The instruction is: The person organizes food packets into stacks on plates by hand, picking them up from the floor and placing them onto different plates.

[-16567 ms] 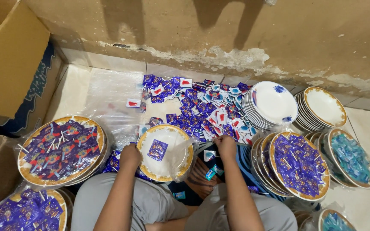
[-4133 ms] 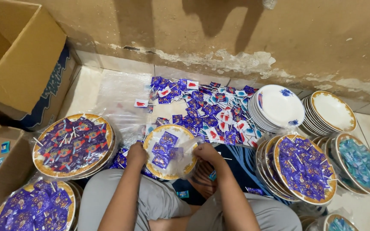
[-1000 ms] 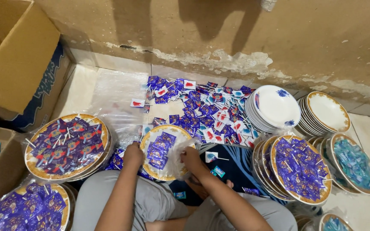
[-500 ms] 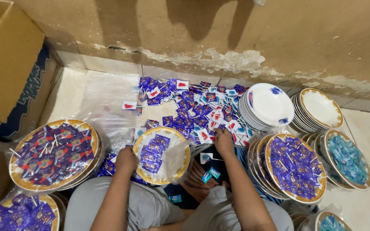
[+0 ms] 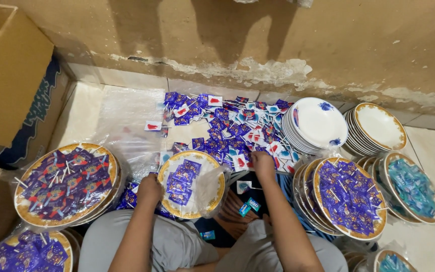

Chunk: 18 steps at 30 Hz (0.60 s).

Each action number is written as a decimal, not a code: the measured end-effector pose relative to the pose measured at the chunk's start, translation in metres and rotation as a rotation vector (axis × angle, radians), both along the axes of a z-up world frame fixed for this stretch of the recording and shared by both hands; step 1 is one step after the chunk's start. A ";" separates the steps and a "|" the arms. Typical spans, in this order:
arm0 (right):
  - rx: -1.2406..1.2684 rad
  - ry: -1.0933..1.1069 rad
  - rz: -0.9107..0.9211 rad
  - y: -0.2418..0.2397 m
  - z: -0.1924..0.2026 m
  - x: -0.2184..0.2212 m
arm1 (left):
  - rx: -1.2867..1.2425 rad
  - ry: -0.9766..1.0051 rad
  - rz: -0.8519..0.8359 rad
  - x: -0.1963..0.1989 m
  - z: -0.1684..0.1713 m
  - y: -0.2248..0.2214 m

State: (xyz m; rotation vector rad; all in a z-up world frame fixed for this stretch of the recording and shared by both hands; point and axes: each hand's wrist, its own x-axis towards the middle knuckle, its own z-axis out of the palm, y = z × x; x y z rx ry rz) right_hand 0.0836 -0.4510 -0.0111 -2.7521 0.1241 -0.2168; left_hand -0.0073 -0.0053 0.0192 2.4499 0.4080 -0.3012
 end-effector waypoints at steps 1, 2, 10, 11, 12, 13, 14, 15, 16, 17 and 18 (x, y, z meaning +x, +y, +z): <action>0.001 -0.004 0.002 0.000 0.022 -0.006 | 0.001 -0.004 0.002 0.002 -0.003 0.001; 0.113 0.021 -0.086 0.000 0.044 -0.013 | 0.002 -0.005 0.006 0.003 -0.006 0.003; -0.067 0.300 -0.245 -0.086 0.005 -0.006 | -0.009 0.028 0.027 0.007 -0.008 0.002; 0.030 0.314 -0.180 -0.079 0.024 -0.013 | -0.014 0.032 0.030 0.005 -0.007 0.002; 0.127 0.328 -0.115 -0.072 0.044 -0.019 | -0.020 0.037 0.034 0.004 -0.006 0.001; 0.127 0.330 -0.111 -0.054 0.072 -0.032 | -0.021 0.038 0.039 0.006 -0.010 0.002; 0.320 0.447 -0.102 -0.037 0.099 -0.045 | -0.026 0.036 0.040 0.008 -0.014 0.004; 0.514 0.560 -0.093 -0.021 0.128 -0.057 | -0.032 0.033 0.038 0.011 -0.017 0.004; 0.513 0.560 -0.091 -0.009 0.132 -0.061 | -0.032 0.032 0.040 0.009 -0.016 0.004; 0.524 0.642 -0.018 0.002 0.135 -0.064 | -0.035 0.033 0.038 0.009 -0.014 0.003; 0.533 0.724 0.055 0.013 0.139 -0.068 | -0.037 0.034 0.036 0.008 -0.012 0.003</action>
